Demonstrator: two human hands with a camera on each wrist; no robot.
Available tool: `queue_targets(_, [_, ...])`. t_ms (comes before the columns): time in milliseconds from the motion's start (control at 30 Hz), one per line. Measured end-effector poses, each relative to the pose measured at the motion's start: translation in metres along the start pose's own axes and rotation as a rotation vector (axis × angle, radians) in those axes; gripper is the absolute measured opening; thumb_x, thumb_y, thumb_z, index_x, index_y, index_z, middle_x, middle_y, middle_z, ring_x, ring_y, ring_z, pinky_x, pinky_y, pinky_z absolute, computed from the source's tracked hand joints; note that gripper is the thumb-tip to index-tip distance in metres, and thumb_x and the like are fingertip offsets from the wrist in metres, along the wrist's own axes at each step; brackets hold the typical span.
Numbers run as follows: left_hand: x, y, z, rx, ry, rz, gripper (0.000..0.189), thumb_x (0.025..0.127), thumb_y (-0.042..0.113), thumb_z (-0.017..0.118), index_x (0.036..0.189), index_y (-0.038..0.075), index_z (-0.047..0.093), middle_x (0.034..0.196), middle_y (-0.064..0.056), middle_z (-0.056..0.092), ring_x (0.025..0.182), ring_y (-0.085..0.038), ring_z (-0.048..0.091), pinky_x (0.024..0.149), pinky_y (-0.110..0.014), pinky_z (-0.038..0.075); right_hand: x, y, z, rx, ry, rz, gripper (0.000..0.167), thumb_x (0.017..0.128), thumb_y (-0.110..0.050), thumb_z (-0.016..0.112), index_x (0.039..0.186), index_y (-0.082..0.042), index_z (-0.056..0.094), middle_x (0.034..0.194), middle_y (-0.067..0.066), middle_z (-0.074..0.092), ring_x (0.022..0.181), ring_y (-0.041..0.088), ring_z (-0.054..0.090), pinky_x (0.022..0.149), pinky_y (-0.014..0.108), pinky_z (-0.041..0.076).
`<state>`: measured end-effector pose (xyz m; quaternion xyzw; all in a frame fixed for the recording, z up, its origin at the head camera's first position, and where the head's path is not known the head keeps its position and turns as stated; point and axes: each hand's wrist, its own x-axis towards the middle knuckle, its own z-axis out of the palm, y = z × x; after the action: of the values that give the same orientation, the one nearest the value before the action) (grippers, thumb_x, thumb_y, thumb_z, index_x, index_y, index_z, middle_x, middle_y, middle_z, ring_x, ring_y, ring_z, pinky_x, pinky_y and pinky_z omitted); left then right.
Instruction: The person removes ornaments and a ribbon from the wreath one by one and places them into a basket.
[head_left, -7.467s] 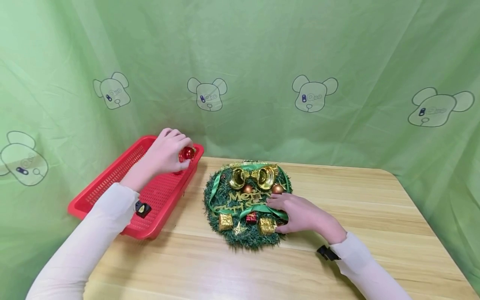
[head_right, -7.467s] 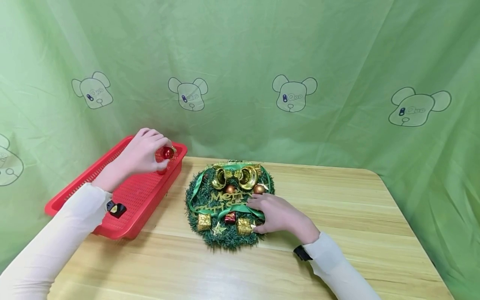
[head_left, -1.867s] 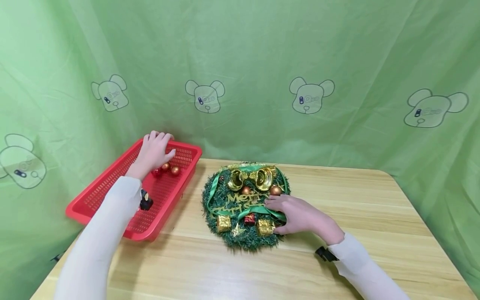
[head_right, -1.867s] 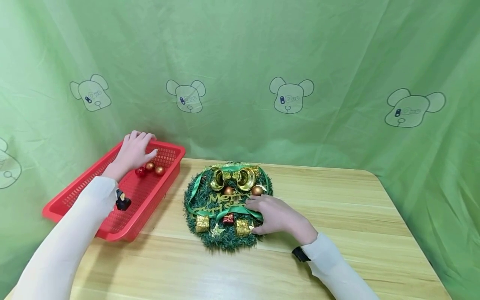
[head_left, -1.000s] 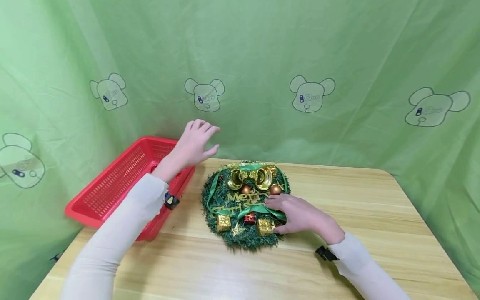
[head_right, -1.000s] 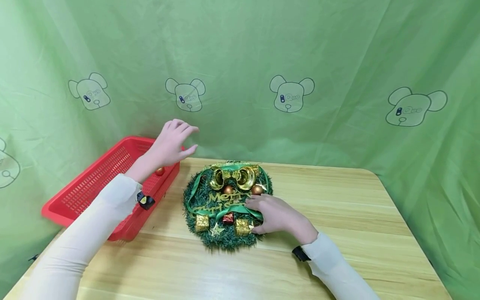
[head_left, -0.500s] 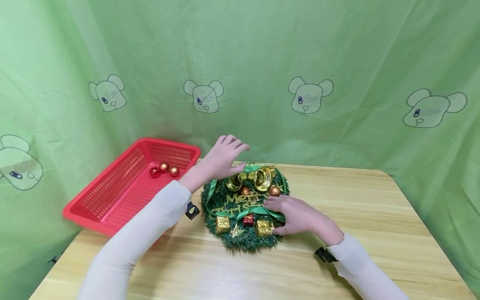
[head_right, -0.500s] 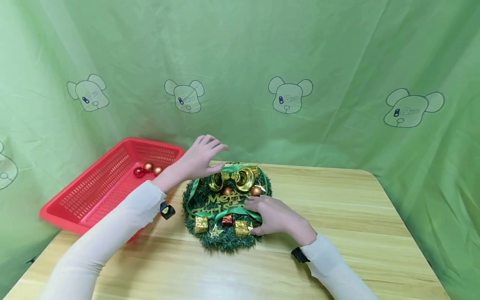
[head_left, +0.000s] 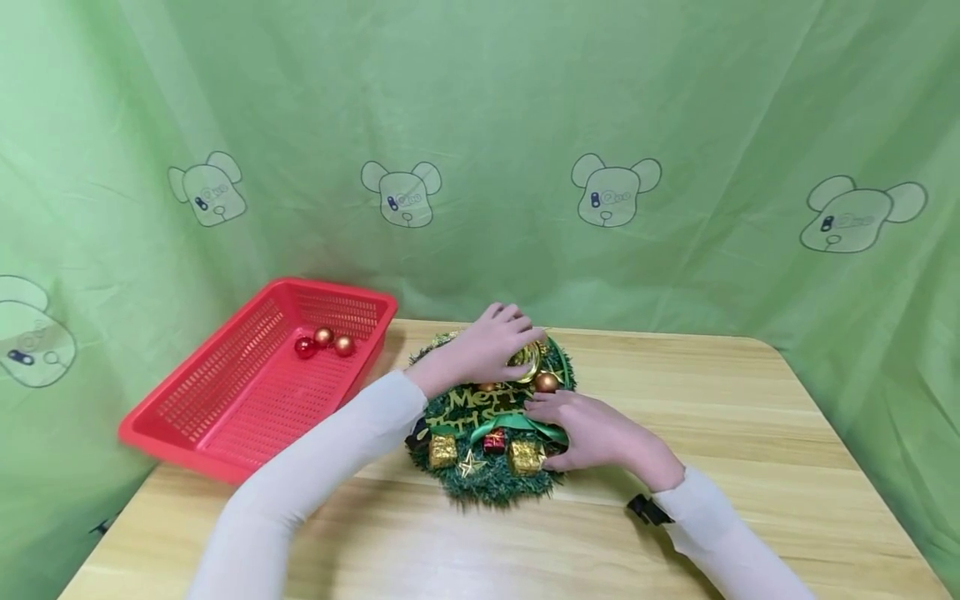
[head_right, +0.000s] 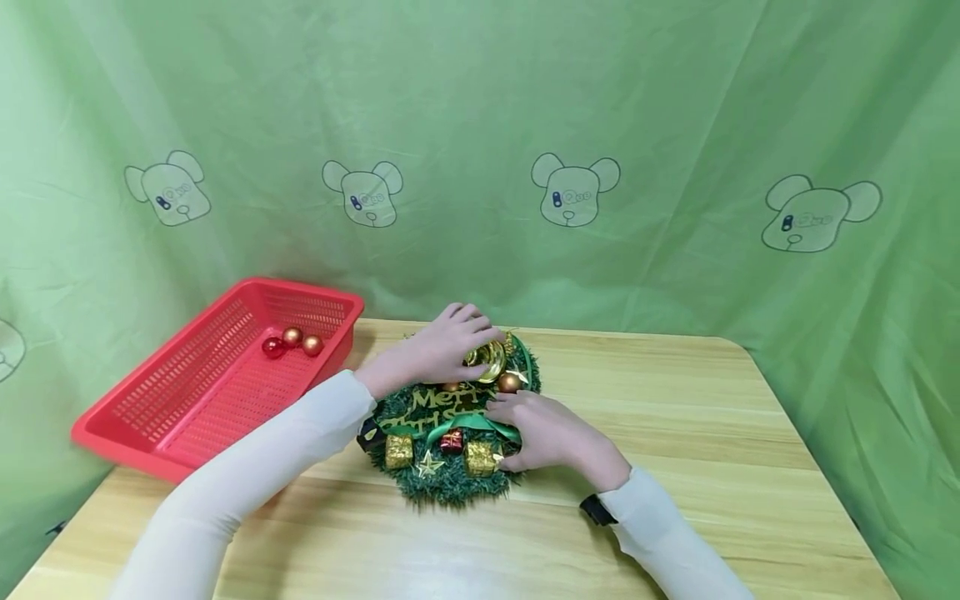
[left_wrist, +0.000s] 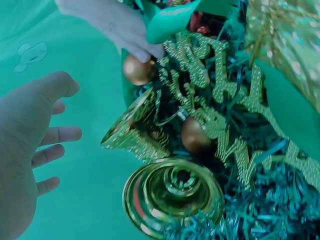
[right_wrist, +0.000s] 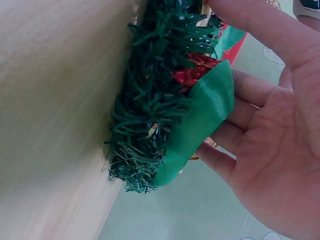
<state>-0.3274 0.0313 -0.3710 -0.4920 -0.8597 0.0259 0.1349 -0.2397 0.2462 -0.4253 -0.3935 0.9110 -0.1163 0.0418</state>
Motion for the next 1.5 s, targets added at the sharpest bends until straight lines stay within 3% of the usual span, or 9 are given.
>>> queue_targets(233, [0.010,0.006,0.009,-0.029,-0.045,0.050,0.048,0.096,0.041,0.067,0.139,0.022,0.059,0.128,0.000,0.066,0.120,-0.022,0.052,0.110,-0.046,0.040,0.001,0.001,0.000,-0.003,0.005,-0.010,0.070,0.075,-0.034,0.088,0.134,-0.005,0.065,0.145,0.016,0.059,0.137,0.039,0.053,0.113,0.056,0.042])
queue_targets(500, [0.019,0.009,0.018,0.002,-0.134,0.057,0.047,0.098,0.044,0.064,0.142,0.028,0.057,0.136,0.003,0.062,0.123,-0.020,0.051,0.112,-0.045,0.038,0.001,0.002,0.001,0.002,0.004,-0.010,0.069,0.076,-0.033,0.088,0.134,-0.006,0.065,0.144,0.015,0.060,0.136,0.037,0.054,0.111,0.055,0.044])
queue_targets(867, [0.027,0.015,0.030,0.082,-0.153,0.094,0.045,0.098,0.045,0.064,0.139,0.029,0.059,0.136,0.004,0.063,0.130,-0.020,0.052,0.113,-0.045,0.040,0.001,0.001,0.001,-0.004,0.013,-0.012,0.068,0.075,-0.033,0.089,0.133,-0.006,0.066,0.140,0.015,0.063,0.134,0.036,0.056,0.110,0.053,0.046])
queue_targets(1500, [0.033,0.019,0.040,0.079,-0.201,0.097,0.038,0.095,0.042,0.069,0.131,0.031,0.064,0.127,0.006,0.066,0.121,-0.019,0.051,0.108,-0.045,0.040,0.001,0.000,0.002,-0.016,0.022,-0.016,0.069,0.074,-0.035,0.089,0.133,-0.006,0.066,0.138,0.014,0.065,0.131,0.034,0.059,0.109,0.051,0.047])
